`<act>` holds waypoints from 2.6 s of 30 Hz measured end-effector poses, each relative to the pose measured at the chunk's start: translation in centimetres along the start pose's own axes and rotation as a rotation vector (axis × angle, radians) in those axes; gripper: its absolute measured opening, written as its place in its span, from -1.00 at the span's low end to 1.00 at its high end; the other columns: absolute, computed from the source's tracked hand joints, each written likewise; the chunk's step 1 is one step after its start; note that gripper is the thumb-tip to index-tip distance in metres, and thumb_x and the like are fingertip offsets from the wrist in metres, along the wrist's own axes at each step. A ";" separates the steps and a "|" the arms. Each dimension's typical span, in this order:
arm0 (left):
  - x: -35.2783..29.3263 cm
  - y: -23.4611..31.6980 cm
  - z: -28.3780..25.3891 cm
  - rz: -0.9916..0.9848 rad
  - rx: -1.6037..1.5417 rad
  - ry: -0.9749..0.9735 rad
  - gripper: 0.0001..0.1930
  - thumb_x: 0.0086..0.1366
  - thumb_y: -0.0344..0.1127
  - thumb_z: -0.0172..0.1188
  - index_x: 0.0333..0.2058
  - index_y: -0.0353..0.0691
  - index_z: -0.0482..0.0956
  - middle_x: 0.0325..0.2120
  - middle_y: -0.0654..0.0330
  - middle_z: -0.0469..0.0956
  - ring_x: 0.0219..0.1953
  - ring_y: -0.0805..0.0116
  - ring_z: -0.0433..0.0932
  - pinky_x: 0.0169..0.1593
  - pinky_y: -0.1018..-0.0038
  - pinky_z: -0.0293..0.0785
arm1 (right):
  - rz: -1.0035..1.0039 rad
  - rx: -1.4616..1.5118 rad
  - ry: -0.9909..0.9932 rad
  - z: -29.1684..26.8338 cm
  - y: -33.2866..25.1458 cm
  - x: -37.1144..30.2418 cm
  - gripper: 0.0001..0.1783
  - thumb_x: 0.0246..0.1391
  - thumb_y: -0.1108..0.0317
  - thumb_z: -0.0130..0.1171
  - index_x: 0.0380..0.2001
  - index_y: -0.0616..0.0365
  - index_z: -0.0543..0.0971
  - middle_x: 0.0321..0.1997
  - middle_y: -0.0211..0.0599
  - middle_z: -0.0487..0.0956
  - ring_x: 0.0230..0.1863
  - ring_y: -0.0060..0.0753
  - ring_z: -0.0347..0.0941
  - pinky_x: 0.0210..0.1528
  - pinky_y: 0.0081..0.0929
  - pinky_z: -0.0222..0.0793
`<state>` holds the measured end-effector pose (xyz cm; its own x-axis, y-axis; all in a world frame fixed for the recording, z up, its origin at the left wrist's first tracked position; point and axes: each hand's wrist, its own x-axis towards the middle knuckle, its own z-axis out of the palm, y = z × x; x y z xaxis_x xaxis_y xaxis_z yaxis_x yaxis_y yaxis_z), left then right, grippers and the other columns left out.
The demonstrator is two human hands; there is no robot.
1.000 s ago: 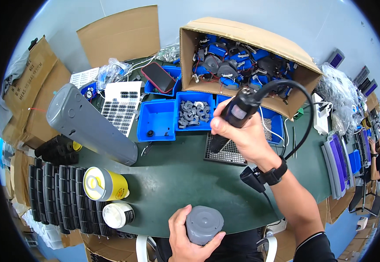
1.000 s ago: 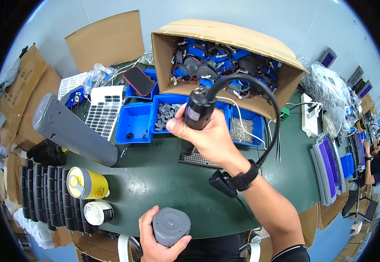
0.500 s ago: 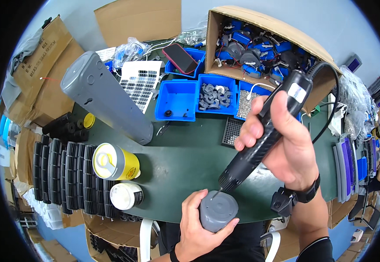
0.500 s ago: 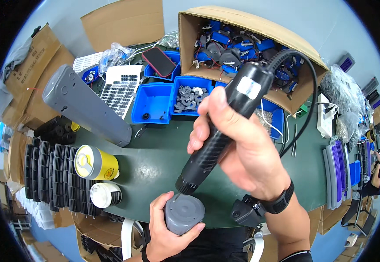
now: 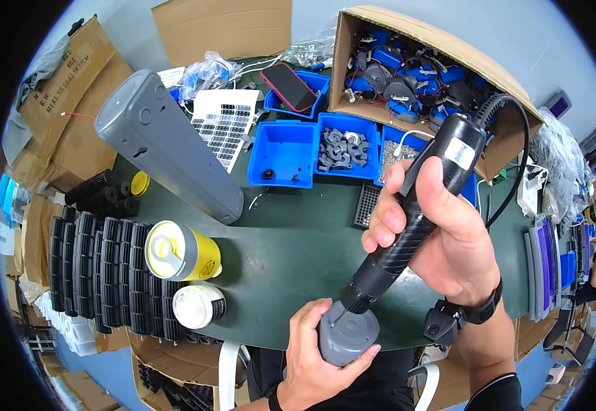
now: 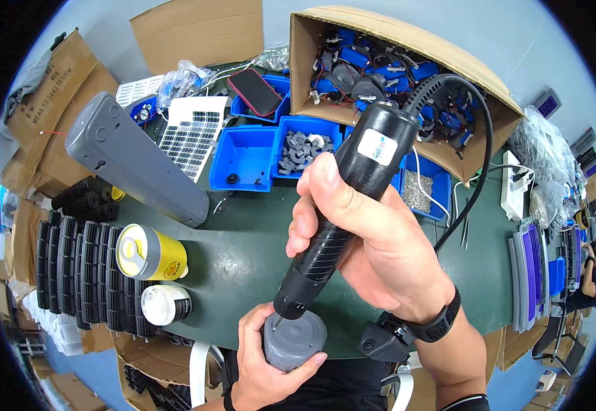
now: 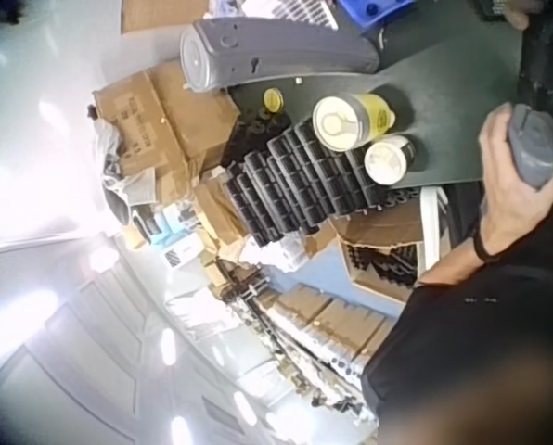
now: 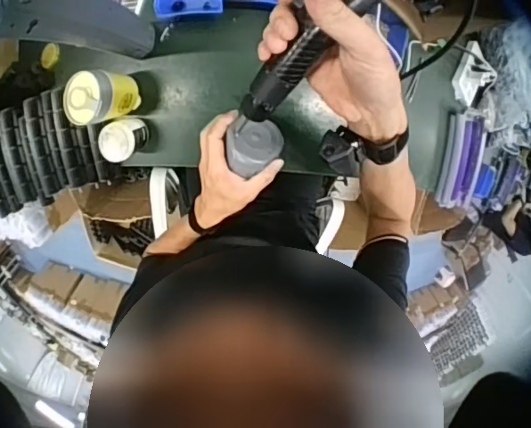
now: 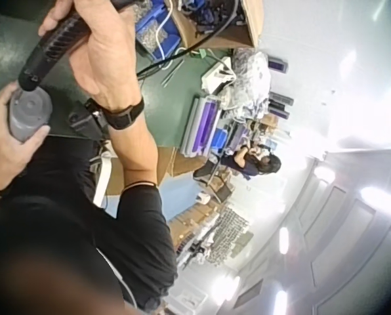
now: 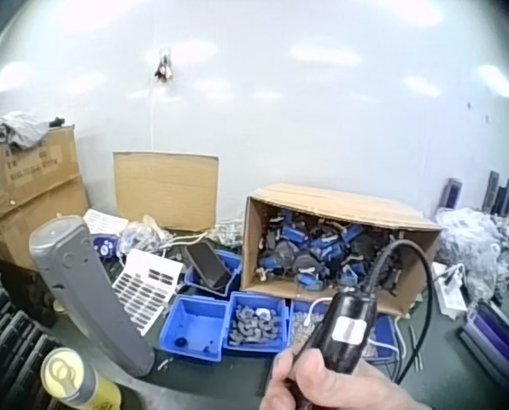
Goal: The person assembles a grey electronic device by using a heat gun to apply heat to the casing. They then insert a purple internal component into the device and secure it by inserting small white plastic pins into the casing. The person uses the heat gun again to finalize the assembly.
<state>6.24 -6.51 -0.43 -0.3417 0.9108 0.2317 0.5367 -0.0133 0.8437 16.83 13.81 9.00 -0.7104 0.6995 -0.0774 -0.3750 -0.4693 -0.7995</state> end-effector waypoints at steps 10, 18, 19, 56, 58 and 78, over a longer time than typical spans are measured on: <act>0.2 0.4 -0.4 0.025 -0.040 0.022 -0.05 -0.03 -0.27 0.68 0.29 -0.35 0.33 0.15 -0.17 0.41 0.16 -0.20 0.48 0.25 0.09 0.43 | 0.004 -0.054 -0.085 0.1 0.6 0.7 -0.58 0.45 -0.09 0.11 -0.09 0.08 0.47 -0.36 -0.32 0.52 -0.30 -0.34 0.48 -0.09 -0.18 0.44; -0.1 0.1 -0.3 0.001 -0.009 0.002 -0.06 -0.01 -0.25 0.68 0.28 -0.37 0.32 0.13 -0.17 0.42 0.16 -0.21 0.48 0.24 0.07 0.41 | 0.009 -0.035 -0.216 0.1 1.0 1.5 -0.60 0.34 -0.02 0.30 -0.15 0.09 0.49 -0.39 -0.35 0.55 -0.31 -0.37 0.53 -0.13 -0.24 0.47; 0.0 0.2 -0.4 0.009 0.001 0.004 -0.06 -0.02 -0.25 0.68 0.28 -0.37 0.32 0.14 -0.17 0.42 0.16 -0.20 0.48 0.25 0.08 0.41 | -0.004 -0.045 -0.227 0.0 0.9 1.5 -0.58 0.35 -0.04 0.29 -0.13 0.09 0.48 -0.39 -0.35 0.54 -0.30 -0.35 0.53 -0.11 -0.20 0.47; 0.2 0.6 -0.7 -0.058 -0.092 -0.009 -0.06 -0.03 -0.31 0.67 0.30 -0.37 0.35 0.16 -0.17 0.44 0.18 -0.19 0.50 0.26 0.13 0.44 | -0.421 -0.707 0.257 -5.2 3.1 4.7 -0.66 0.07 0.25 0.62 -0.32 0.11 0.59 -0.46 -0.61 0.50 -0.42 -0.77 0.36 -0.38 -0.66 0.30; 0.2 0.7 -0.8 -0.050 -0.089 0.001 -0.07 -0.03 -0.31 0.67 0.30 -0.37 0.35 0.16 -0.17 0.44 0.17 -0.19 0.50 0.25 0.13 0.44 | -0.426 -0.668 0.235 -4.7 3.0 4.6 -0.66 0.07 0.26 0.62 -0.32 0.11 0.59 -0.44 -0.61 0.51 -0.41 -0.77 0.37 -0.37 -0.66 0.30; -0.4 -1.1 -0.2 -0.034 -0.046 -0.067 0.00 0.02 -0.16 0.68 0.31 -0.41 0.25 0.12 -0.09 0.40 0.10 0.08 0.54 0.23 0.22 0.46 | -0.062 0.032 0.022 -2.9 -1.0 -2.9 -0.46 0.48 -0.22 -0.05 -0.02 0.09 0.43 -0.39 -0.44 0.44 -0.33 -0.39 0.42 -0.10 -0.20 0.44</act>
<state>5.63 -6.92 -1.35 -0.3054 0.9367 0.1711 0.4894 0.0003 0.8720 20.99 13.74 8.30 -0.6723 0.7391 -0.0414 -0.4369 -0.4413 -0.7838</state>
